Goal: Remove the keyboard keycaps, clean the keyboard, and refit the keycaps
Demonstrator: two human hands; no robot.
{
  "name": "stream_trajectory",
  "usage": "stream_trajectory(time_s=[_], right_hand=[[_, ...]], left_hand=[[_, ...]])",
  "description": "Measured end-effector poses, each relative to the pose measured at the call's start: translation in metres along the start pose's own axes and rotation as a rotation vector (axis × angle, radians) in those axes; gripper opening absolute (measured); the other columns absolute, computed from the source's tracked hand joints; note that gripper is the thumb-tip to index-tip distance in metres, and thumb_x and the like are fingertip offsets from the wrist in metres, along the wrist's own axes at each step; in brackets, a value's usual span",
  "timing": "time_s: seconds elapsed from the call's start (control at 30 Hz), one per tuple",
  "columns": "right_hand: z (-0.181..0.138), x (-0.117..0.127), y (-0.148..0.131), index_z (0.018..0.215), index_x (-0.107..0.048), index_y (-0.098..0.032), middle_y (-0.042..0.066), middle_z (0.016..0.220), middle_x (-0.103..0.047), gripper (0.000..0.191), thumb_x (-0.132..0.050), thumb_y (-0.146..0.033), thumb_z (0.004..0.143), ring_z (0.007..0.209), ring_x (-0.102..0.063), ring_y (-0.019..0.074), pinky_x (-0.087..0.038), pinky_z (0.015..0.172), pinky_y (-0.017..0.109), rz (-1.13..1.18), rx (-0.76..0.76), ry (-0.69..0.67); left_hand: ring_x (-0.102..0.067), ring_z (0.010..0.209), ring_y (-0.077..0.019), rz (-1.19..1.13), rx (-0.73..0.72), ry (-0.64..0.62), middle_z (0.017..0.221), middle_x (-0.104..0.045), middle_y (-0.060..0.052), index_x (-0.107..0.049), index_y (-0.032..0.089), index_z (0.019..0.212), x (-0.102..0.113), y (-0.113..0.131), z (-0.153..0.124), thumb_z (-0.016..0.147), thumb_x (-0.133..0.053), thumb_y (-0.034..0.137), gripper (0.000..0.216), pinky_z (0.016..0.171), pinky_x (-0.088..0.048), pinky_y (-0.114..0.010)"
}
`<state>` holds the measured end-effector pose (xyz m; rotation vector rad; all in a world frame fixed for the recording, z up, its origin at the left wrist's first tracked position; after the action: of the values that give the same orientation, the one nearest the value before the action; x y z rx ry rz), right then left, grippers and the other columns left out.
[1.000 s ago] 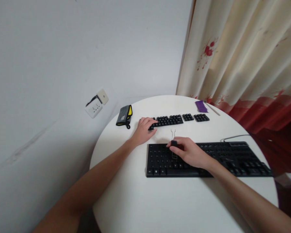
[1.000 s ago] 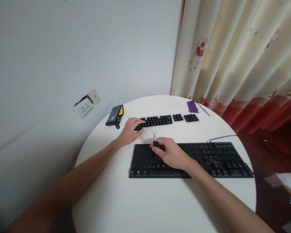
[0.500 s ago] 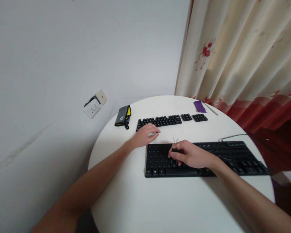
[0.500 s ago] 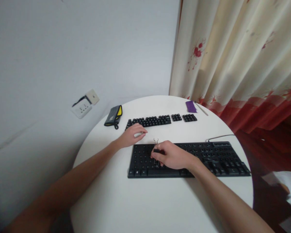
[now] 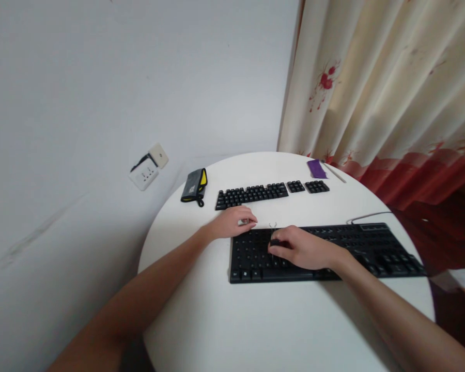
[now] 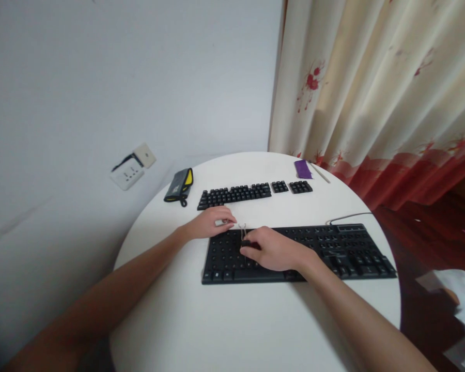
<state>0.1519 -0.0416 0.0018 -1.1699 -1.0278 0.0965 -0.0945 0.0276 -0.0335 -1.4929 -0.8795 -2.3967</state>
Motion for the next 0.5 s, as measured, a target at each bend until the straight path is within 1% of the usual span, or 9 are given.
stream_trajectory(time_s=[0.07, 0.13, 0.23, 0.3, 0.37, 0.5], right_hand=[[0.002, 0.0, 0.002, 0.071, -0.061, -0.016, -0.002, 0.061, -0.055, 0.029, -0.053, -0.035, 0.092, 0.056, -0.041, 0.0114, -0.033, 0.055, 0.026, -0.064, 0.008, 0.005], [0.003, 0.001, 0.002, 0.071, -0.059, -0.016, -0.002, 0.06, -0.053, 0.03, -0.05, -0.035, 0.093, 0.055, -0.039, 0.011, -0.031, 0.054, 0.026, -0.074, 0.018, -0.02], [-0.001, 0.002, -0.001, 0.065, -0.057, -0.016, -0.002, 0.061, -0.051, 0.032, -0.052, -0.033, 0.092, 0.056, -0.039, 0.0103, -0.031, 0.054, 0.025, -0.045, 0.079, -0.128], [-0.004, 0.002, -0.006, 0.06, -0.055, -0.016, -0.001, 0.064, -0.053, 0.032, -0.056, -0.029, 0.089, 0.056, -0.041, 0.0098, -0.032, 0.055, 0.025, -0.062, 0.136, -0.166], [-0.006, 0.002, -0.011, 0.059, -0.056, -0.015, 0.0, 0.069, -0.057, 0.029, -0.058, -0.025, 0.087, 0.058, -0.043, 0.0096, -0.033, 0.056, 0.025, -0.095, 0.169, -0.167], [-0.006, 0.001, -0.014, 0.061, -0.06, -0.015, 0.002, 0.07, -0.061, 0.024, -0.059, -0.022, 0.084, 0.057, -0.046, 0.0099, -0.033, 0.056, 0.025, -0.129, 0.149, -0.16]], left_hand=[[-0.062, 0.085, -0.0162, -0.011, -0.004, -0.001, 0.089, -0.068, -0.007, -0.07, 0.018, 0.098, 0.0, 0.0, 0.0, 0.095, -0.053, 0.03, 0.021, 0.081, -0.047, -0.028], [-0.062, 0.085, -0.016, -0.016, -0.002, -0.004, 0.089, -0.068, -0.006, -0.07, 0.018, 0.098, -0.001, 0.0, 0.0, 0.095, -0.053, 0.029, 0.02, 0.08, -0.047, -0.028], [-0.062, 0.084, -0.0159, -0.015, 0.001, -0.015, 0.089, -0.068, -0.007, -0.07, 0.018, 0.098, -0.001, 0.0, 0.0, 0.096, -0.052, 0.03, 0.022, 0.081, -0.046, -0.028], [-0.062, 0.083, -0.0158, -0.017, -0.006, -0.022, 0.088, -0.068, -0.007, -0.071, 0.017, 0.097, -0.001, 0.0, 0.001, 0.096, -0.052, 0.03, 0.023, 0.081, -0.046, -0.028], [-0.062, 0.083, -0.0158, -0.021, -0.011, -0.025, 0.088, -0.068, -0.007, -0.071, 0.017, 0.097, -0.001, 0.0, 0.001, 0.096, -0.051, 0.03, 0.023, 0.081, -0.046, -0.028], [-0.062, 0.083, -0.0158, -0.019, -0.006, -0.03, 0.088, -0.068, -0.007, -0.07, 0.017, 0.097, -0.001, 0.0, 0.001, 0.096, -0.051, 0.03, 0.023, 0.08, -0.046, -0.028]])
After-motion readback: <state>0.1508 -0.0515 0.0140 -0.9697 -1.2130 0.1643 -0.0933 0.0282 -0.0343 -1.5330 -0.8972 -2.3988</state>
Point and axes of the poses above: each hand's wrist, its own z-axis towards the middle knuckle, its own x-axis out of the back of the hand, y = z × x, the point moved 1 cm from there along z, towards the middle knuckle
